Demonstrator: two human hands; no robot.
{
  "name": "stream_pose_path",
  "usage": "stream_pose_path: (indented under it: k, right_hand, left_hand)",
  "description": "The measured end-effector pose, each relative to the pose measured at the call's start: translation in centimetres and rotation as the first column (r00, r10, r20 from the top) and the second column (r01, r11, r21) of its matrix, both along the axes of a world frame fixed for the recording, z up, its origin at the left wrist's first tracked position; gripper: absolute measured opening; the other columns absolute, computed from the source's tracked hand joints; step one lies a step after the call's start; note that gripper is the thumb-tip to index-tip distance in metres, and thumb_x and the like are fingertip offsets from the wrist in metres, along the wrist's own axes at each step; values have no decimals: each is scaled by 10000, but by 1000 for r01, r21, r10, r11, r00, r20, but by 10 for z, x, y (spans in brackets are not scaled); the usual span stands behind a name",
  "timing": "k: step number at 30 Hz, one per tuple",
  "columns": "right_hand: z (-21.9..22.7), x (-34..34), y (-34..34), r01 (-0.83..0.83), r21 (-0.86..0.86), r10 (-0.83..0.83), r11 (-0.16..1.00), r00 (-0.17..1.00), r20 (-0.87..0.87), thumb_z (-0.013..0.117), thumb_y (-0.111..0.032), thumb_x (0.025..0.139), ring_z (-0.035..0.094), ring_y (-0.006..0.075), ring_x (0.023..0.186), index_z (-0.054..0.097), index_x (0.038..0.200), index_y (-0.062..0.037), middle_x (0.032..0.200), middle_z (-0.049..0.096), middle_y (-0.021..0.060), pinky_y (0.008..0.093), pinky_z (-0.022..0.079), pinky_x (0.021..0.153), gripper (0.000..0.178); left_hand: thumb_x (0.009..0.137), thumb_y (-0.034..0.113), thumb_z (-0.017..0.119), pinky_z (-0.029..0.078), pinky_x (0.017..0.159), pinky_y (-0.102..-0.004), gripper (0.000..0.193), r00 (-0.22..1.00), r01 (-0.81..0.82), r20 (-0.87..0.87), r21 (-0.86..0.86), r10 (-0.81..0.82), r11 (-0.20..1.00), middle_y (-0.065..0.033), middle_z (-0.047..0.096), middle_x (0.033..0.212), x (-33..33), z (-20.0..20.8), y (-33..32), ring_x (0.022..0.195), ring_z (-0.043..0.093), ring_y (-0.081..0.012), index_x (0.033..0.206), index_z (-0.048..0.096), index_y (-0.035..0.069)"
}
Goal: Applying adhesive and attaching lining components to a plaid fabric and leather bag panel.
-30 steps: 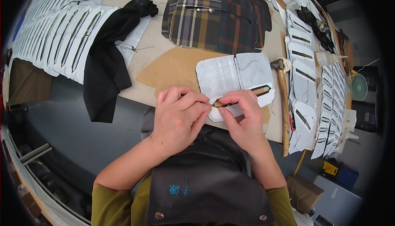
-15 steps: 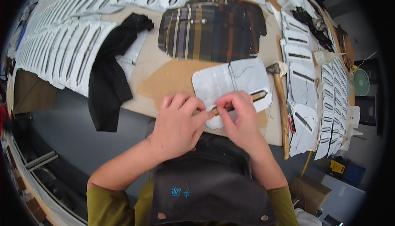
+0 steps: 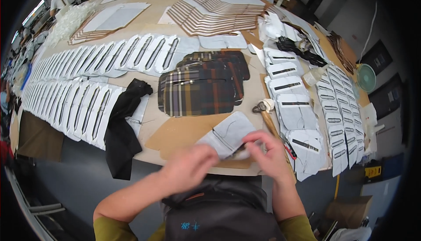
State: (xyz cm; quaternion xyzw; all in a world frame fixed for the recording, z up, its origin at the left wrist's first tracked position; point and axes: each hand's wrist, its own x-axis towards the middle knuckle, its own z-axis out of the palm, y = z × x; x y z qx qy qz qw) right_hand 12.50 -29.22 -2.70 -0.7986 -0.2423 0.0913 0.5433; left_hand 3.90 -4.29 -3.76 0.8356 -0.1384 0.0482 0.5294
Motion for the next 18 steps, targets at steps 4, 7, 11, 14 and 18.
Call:
stream_pose_path:
  k: [4,7,11,14,18]
  right_hand:
    - [-4,21,-56,398,139,-407,907,913,41,713,-16,894,655,201,959,696,1083,-14,1037,700,99,282,492,881,190]
    - [10,26,-90,510,-44,-426,859,759,492,720,-15,876,645,222,993,690,1104,-19,1067,689,103,317,498,886,230]
    - [8,13,-152,656,-203,-504,727,711,490,721,13,818,645,279,1016,691,1131,-48,1098,687,111,369,508,904,321]
    - [9,4,-174,639,-398,-544,658,769,335,709,18,776,626,320,1118,673,1195,-61,1194,676,129,410,499,987,427]
    - [-5,7,-176,382,-542,-302,748,924,235,733,-3,739,503,344,1340,578,1366,-100,1398,583,141,441,388,1165,653]
  left_hand:
    - [988,82,663,462,671,-237,106,926,-339,43,-339,374,878,-10,631,813,92,24,38,737,556,-72,956,581,23]
    - [1003,107,661,482,726,-234,133,842,-518,47,-207,538,830,-46,683,877,140,9,101,817,614,-81,1050,595,1]
    - [918,82,712,519,913,-422,542,775,-618,501,480,384,622,-199,623,1196,135,-21,115,1095,633,-345,1408,493,8]
    - [860,25,735,491,998,-454,546,939,-300,273,356,208,885,-206,598,1273,102,-7,38,1189,597,-389,1371,544,33]
    - [821,5,748,490,990,-438,352,994,76,51,267,-93,961,-175,616,1260,56,-16,-47,1179,594,-368,1166,682,24]
